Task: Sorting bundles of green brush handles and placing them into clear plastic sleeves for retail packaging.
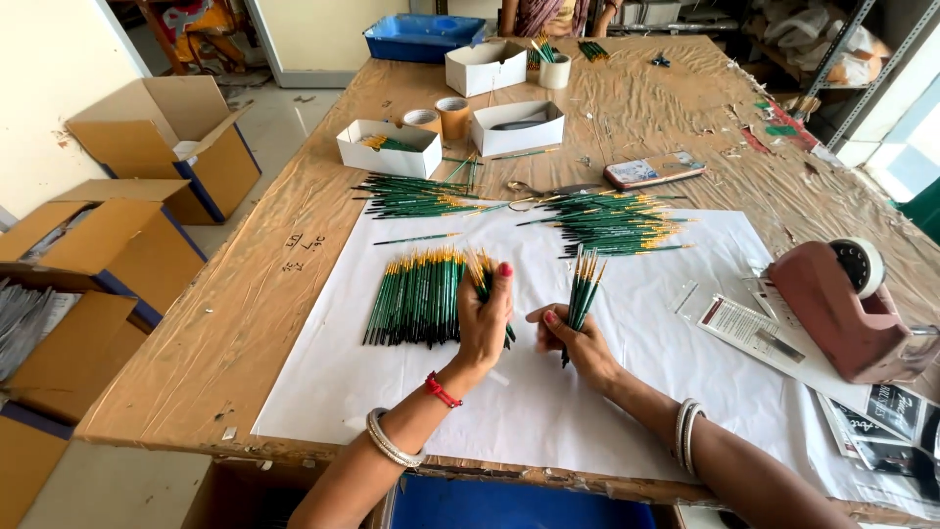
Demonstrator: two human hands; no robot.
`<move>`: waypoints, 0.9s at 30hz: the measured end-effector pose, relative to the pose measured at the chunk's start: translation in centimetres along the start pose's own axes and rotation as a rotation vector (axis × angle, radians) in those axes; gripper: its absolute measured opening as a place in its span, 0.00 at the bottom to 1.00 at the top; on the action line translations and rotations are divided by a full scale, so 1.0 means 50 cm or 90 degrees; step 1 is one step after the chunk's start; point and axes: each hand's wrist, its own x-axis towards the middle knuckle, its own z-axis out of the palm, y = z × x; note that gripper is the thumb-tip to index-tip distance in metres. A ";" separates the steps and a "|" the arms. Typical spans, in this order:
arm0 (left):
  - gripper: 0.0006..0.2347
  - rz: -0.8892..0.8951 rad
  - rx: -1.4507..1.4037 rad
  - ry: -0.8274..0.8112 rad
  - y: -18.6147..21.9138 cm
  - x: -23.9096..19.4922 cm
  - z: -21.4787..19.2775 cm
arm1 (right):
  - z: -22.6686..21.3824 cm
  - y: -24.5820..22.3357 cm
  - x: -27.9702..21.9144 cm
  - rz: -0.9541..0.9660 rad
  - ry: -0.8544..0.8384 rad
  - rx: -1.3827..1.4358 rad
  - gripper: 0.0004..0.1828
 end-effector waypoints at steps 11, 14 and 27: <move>0.12 0.122 0.909 -0.381 0.100 -0.129 -0.337 | -0.013 -0.022 -0.001 0.055 0.114 0.073 0.20; 0.20 -0.003 1.109 -0.273 0.199 -0.142 -0.501 | -0.015 -0.016 -0.002 0.083 0.117 0.049 0.17; 0.31 0.090 1.196 -0.032 0.244 -0.177 -0.638 | 0.012 0.037 0.251 0.168 0.182 -0.631 0.29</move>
